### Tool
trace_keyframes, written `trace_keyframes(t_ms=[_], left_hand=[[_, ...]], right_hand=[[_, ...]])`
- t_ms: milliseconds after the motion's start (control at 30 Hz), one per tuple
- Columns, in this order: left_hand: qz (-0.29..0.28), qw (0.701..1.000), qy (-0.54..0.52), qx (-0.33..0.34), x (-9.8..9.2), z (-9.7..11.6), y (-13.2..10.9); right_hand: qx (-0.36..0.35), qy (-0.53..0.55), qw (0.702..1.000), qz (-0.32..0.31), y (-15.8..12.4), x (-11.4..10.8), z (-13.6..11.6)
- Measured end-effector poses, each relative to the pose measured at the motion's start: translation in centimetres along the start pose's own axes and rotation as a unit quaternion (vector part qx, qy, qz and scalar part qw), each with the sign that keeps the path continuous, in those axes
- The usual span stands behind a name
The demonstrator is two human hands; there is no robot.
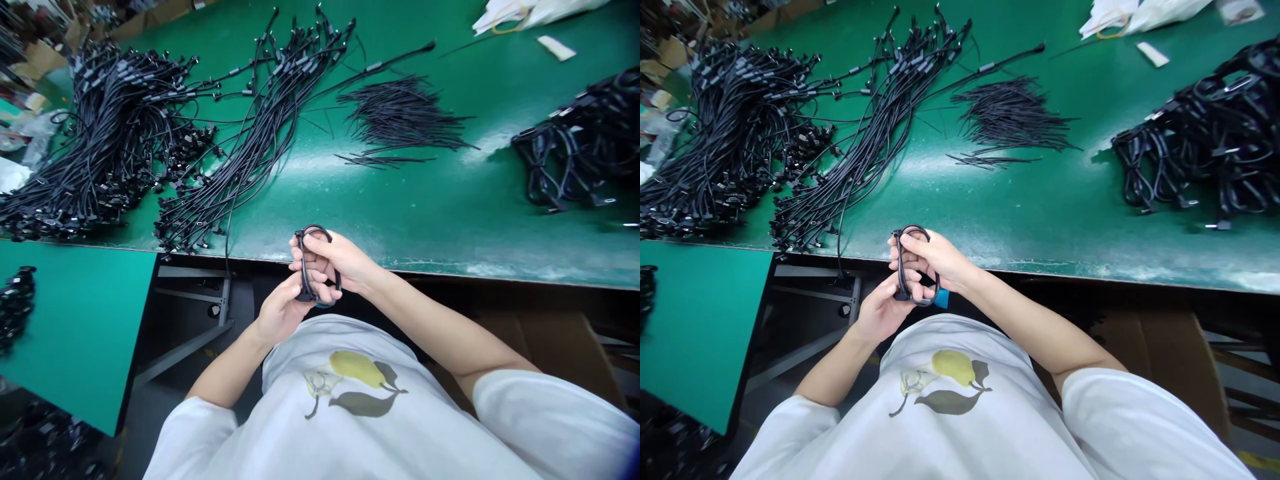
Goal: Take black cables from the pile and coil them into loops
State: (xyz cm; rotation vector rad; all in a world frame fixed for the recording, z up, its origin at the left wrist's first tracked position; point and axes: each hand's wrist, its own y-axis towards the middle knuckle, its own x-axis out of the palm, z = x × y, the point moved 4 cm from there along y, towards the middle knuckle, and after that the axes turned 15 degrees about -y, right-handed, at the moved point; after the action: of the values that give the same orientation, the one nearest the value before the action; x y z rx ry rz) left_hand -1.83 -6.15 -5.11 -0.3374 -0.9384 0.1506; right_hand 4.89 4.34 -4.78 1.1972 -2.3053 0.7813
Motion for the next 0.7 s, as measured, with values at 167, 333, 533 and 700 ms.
trace_keyframes(t_ms=[167, 333, 533, 700], left_hand=[[0.017, 0.999, 0.037, 0.023, 0.3, -0.1, 0.2], [0.076, 0.993, 0.051, 0.071, 0.5, -0.1, 0.6], [0.108, 0.988, 0.051, 0.094, 0.3, -0.2, 1.1], [0.116, 0.989, 0.022, 0.091, 0.0, -0.7, 1.6]], right_hand=[[-0.015, 0.002, 1.0, 0.007, 0.1, -0.2, 0.0], [-0.067, -0.002, 0.998, -0.003, -0.2, -0.2, -0.4], [-0.095, 0.002, 0.995, 0.032, -1.0, 0.0, -0.1], [-0.156, -0.047, 0.985, 0.059, -1.1, -0.4, 0.7]])
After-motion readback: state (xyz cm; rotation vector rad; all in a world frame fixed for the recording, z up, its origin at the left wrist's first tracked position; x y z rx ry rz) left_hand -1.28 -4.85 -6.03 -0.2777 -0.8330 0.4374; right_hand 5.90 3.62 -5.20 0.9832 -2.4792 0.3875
